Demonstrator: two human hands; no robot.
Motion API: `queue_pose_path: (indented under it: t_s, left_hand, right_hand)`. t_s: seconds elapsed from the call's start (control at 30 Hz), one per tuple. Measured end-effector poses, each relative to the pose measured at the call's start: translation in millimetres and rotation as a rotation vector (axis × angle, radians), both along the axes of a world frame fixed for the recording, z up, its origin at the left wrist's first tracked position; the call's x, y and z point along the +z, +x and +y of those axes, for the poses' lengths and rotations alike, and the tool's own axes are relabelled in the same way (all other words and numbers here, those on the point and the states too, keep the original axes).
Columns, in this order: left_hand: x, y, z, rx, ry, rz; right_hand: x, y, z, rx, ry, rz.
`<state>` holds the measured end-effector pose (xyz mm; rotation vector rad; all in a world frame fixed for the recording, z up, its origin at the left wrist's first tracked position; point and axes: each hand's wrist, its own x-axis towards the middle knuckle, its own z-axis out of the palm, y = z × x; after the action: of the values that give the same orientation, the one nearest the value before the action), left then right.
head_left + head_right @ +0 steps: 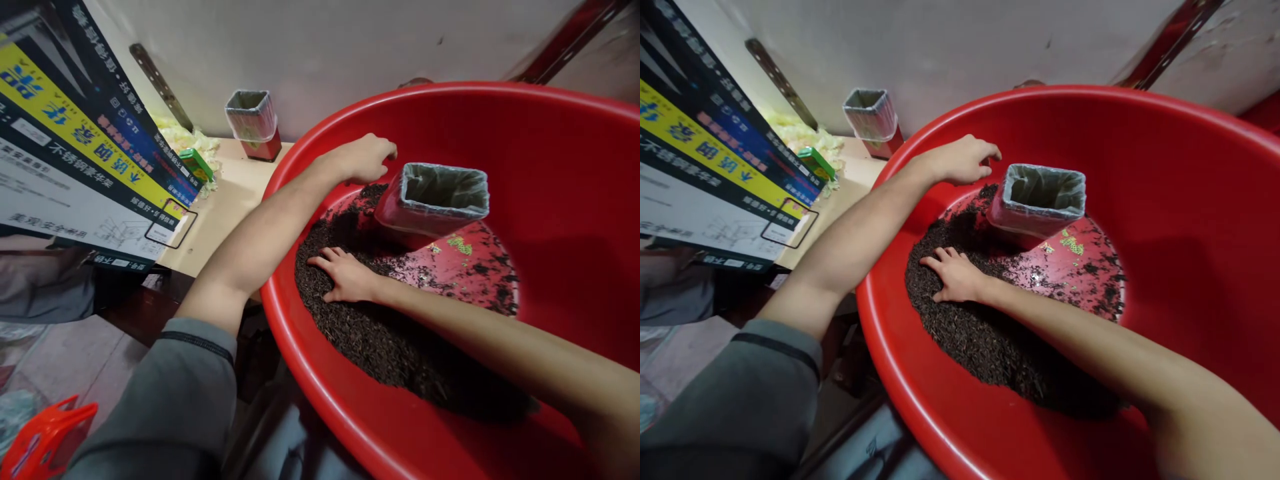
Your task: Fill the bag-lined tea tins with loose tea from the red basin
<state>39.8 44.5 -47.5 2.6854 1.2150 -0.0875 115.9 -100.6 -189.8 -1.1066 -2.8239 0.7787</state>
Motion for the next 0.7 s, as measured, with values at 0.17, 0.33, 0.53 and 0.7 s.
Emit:
queue_pose_path:
  t_s: [0.17,0.33,0.53,0.7]
  left_hand:
    - [-2.5,0.6,1.1,-0.034,0.008,-0.035]
    - [-0.2,-0.7,-1.6,-0.039,0.010,-0.008]
    - [-1.3,-5.4,4.1,0.015,-0.007,0.014]
    - [-3.2,-9.5,12.3,0.024,-0.059,-0.026]
  right_hand:
    - [-0.1,-0.8,2.8,0.025,0.035,0.026]
    - [-5.3,3.8,13.2,0.052,0.062,0.159]
    - [14.6,22.9,28.3,0.063,0.128,0.442]
    - [81.4,62.5,51.0,-0.080,0.280,0.678]
